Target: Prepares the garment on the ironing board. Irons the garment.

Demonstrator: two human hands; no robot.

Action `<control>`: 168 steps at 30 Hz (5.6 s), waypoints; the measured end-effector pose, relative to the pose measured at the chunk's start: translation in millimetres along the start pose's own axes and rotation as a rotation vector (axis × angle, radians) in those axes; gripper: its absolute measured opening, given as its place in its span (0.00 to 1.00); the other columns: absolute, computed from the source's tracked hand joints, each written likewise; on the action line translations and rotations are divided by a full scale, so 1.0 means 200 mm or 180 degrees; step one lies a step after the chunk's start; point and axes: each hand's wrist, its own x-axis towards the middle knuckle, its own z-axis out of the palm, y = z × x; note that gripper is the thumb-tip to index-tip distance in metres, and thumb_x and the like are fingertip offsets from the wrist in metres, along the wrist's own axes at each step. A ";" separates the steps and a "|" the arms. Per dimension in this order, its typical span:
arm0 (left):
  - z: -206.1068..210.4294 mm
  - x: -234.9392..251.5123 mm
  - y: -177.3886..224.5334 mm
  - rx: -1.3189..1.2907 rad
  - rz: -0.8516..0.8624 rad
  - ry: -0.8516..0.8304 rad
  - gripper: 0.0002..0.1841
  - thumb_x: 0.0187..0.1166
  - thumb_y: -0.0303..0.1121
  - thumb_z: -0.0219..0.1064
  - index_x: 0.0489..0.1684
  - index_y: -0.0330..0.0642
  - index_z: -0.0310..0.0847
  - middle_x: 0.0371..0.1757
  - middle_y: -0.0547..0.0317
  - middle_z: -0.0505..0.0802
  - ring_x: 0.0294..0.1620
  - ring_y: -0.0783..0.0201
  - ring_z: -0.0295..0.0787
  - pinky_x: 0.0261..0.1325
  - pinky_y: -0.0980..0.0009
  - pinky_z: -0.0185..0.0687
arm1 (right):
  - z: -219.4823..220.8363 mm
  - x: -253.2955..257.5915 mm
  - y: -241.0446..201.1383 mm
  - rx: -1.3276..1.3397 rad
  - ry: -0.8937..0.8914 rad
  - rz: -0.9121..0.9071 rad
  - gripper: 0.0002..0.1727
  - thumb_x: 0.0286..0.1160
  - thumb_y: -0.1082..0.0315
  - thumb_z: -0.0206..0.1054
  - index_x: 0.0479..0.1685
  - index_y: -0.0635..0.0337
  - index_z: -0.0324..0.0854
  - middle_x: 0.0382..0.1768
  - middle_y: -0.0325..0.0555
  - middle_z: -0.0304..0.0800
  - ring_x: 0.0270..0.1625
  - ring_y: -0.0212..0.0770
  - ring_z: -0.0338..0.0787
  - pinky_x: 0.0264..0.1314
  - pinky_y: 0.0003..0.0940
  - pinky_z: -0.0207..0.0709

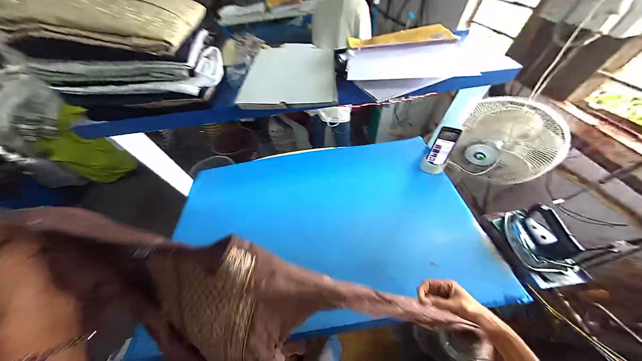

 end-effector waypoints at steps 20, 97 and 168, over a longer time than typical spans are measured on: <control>0.24 -0.84 -1.73 0.3577 0.0983 -0.3960 0.30 0.70 0.27 0.72 0.77 0.43 0.78 0.76 0.36 0.80 0.76 0.34 0.77 0.74 0.38 0.75 | -0.37 0.84 0.04 0.0722 0.3057 0.0871 0.15 0.81 0.61 0.69 0.26 0.58 0.80 0.12 0.35 0.73 0.13 0.30 0.70 0.17 0.26 0.69; 0.20 -0.89 -1.66 0.4395 0.1228 -0.3683 0.33 0.62 0.20 0.73 0.76 0.41 0.79 0.74 0.35 0.81 0.68 0.35 0.83 0.58 0.42 0.87 | -0.25 0.54 -0.05 -0.4752 0.0807 -0.0830 0.03 0.68 0.67 0.70 0.35 0.51 0.90 0.36 0.42 0.89 0.50 0.48 0.90 0.86 0.67 0.57; 0.99 -2.35 -1.54 0.1124 0.0977 -0.5564 0.29 0.92 0.51 0.53 0.82 0.41 0.75 0.84 0.56 0.79 0.88 0.64 0.68 0.92 0.60 0.61 | -1.96 -0.13 -0.25 -0.1257 0.3443 0.1527 0.39 0.81 0.27 0.52 0.35 0.58 0.84 0.19 0.39 0.81 0.17 0.34 0.79 0.23 0.36 0.80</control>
